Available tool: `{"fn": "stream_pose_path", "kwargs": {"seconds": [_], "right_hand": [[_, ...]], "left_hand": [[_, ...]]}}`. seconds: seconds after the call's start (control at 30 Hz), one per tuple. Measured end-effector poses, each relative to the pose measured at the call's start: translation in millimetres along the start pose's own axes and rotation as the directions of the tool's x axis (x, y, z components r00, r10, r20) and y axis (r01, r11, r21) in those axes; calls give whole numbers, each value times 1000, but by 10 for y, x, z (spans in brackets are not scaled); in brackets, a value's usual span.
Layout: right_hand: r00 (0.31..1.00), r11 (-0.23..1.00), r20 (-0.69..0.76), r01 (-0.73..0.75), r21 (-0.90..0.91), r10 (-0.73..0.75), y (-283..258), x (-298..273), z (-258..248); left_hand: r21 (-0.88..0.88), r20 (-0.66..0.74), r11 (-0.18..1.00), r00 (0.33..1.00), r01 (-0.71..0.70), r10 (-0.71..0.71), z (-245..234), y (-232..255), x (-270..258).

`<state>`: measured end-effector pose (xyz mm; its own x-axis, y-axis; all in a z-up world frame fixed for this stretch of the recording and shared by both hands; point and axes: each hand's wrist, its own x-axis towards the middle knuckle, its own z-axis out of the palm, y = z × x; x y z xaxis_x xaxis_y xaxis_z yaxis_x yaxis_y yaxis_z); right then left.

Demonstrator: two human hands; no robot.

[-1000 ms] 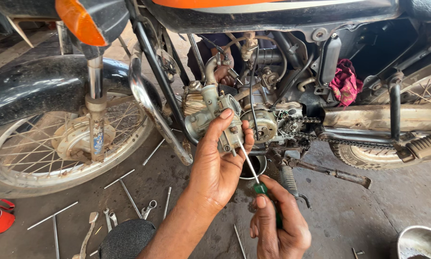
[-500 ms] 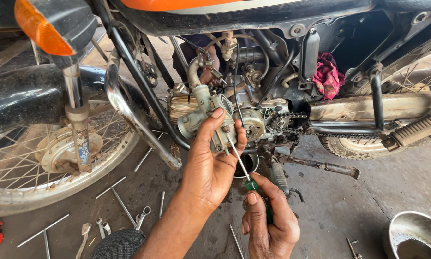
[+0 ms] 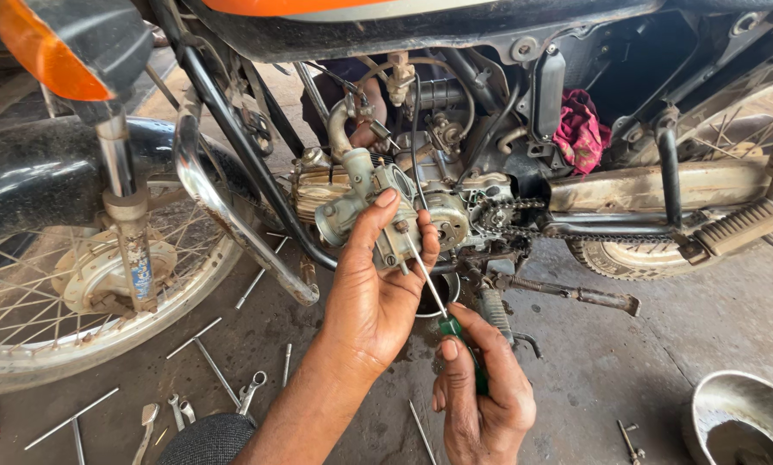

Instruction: The person repairs a motorcycle carburetor assembly, using a screwdriver to adjust internal components and then fitting it back onto the engine block by hand.

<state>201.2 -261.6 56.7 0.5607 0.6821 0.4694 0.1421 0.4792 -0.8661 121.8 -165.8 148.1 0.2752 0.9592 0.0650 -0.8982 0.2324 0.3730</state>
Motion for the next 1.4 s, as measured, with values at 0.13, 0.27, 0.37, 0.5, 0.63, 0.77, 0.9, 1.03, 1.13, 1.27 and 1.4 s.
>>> {"fn": "stream_pose_path", "kwargs": {"seconds": [0.13,0.27,0.37,0.5,0.63,0.77,0.9,1.03,1.13,1.27,1.4], "right_hand": [[1000,999,5,29,24,-29,-2,11,4],[997,997,9,71,-42,-71,-46,23,10],[988,972,7,152,-181,-154,-103,15,7],[999,998,22,27,-61,-25,-64,18,-4],[958,888,106,-286,361,265,-9,72,-58],[816,403,488,-578,710,310,16,168,-179],[776,341,592,-629,698,219,94,145,-260],[916,794,265,-396,462,303,234,41,-179],[870,669,370,-489,560,326,284,159,-288],[767,285,596,-642,712,240,311,270,-418],[906,710,238,-423,562,351,422,187,-347]], "left_hand": [[4,1,1000,1000,-8,8,-13,1,15],[31,9,999,999,-31,31,-9,-12,23],[118,65,986,992,-115,108,-13,-58,7],[212,96,957,979,-198,181,-68,-111,65],[252,101,948,980,-194,174,-113,-159,109],[333,158,923,977,-192,146,-113,-216,97],[384,141,909,983,-165,119,-127,-319,85],[456,143,877,985,-150,95,-177,-424,127],[447,200,880,977,-158,74,-236,-433,182],[438,256,888,966,-137,23,-277,-507,263],[422,252,898,968,-122,13,-312,-572,313]]}}
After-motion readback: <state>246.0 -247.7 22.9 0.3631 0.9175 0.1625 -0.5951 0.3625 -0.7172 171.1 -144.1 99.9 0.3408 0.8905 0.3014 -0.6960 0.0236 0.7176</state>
